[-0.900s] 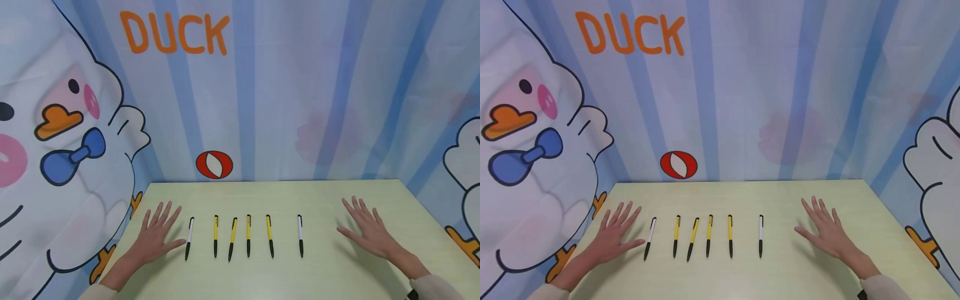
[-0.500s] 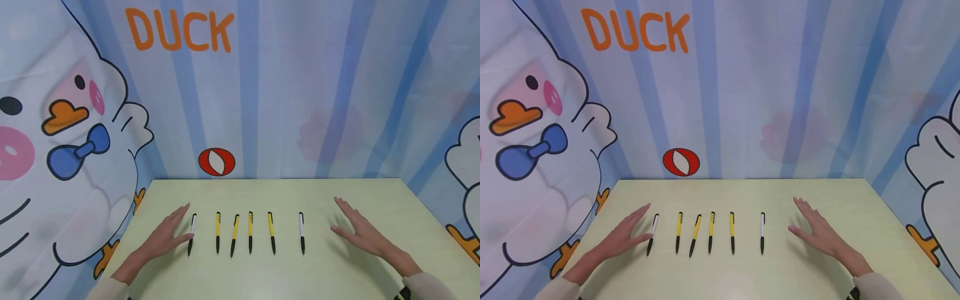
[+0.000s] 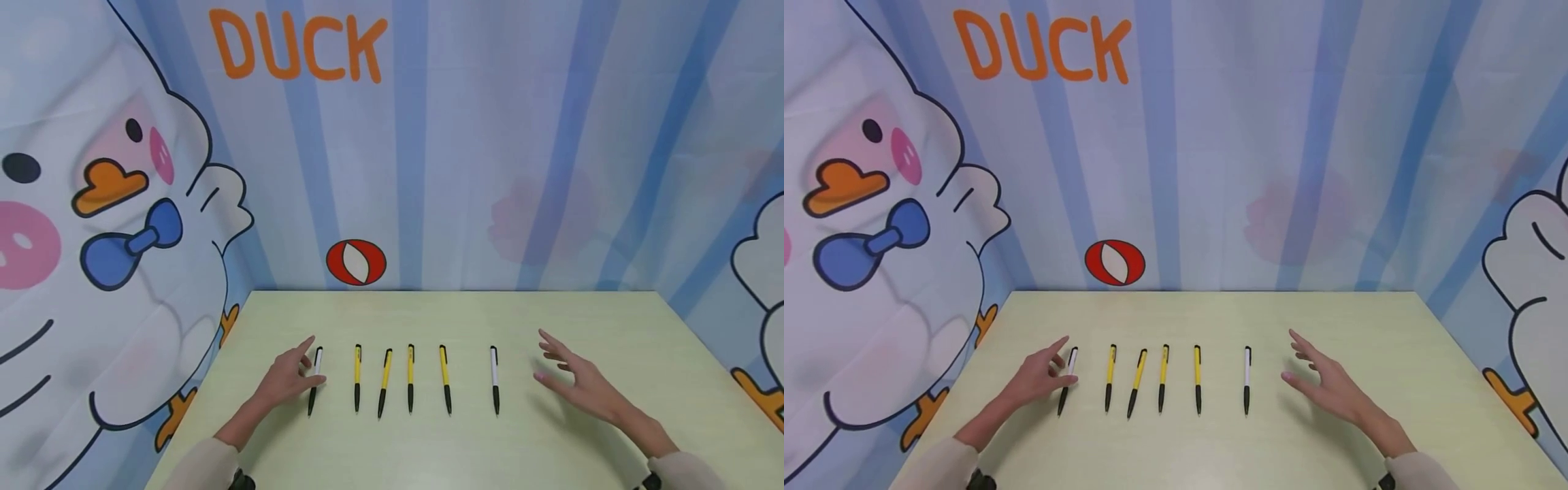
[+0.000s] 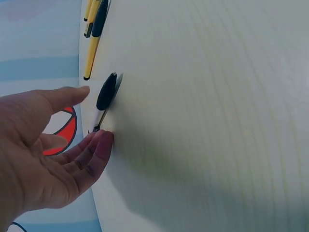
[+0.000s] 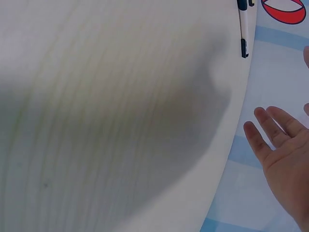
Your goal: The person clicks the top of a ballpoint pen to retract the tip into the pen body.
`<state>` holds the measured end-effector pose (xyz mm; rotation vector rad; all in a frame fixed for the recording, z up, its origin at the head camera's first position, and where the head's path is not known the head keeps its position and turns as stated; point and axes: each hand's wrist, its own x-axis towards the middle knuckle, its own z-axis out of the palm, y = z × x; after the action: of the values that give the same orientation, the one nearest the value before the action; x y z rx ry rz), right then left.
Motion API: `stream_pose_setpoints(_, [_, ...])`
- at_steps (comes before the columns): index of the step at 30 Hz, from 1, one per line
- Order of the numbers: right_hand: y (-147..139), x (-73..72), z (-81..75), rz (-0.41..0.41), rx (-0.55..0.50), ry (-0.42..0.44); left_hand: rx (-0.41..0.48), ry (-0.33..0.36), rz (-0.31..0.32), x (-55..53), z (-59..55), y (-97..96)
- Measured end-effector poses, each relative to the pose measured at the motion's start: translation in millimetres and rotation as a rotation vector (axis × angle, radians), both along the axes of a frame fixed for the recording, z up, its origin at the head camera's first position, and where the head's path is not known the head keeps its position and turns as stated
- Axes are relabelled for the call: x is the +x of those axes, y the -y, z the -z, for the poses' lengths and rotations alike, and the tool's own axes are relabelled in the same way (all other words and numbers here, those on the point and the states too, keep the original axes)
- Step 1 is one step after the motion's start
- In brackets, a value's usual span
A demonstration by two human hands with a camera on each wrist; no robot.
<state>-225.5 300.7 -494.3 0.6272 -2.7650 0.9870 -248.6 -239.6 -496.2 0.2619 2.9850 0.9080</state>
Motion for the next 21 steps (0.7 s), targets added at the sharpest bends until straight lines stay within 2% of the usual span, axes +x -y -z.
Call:
stream_pose_setpoints(5, [0.7,-3.1,2.8,-0.019,-0.012,0.001,0.014,0.067,-0.062,-5.4,1.1,-9.9])
stream_pose_setpoints(9, [2.0,-4.5,3.1,-0.028,-0.024,0.009,0.033,0.11,-0.081,-7.5,-1.8,-17.5])
stream_pose_setpoints(15, [5.1,-2.1,4.2,-0.028,-0.036,0.008,0.031,0.111,-0.1,-8.6,-3.8,-23.6])
stream_pose_setpoints(19, [4.7,-0.9,5.5,-0.023,-0.036,0.012,0.097,0.138,-0.121,-10.3,-5.0,-28.5])
stream_pose_setpoints(21, [4.1,-0.9,5.4,-0.025,-0.038,0.01,0.162,0.166,-0.133,-10.5,-6.9,-32.1])
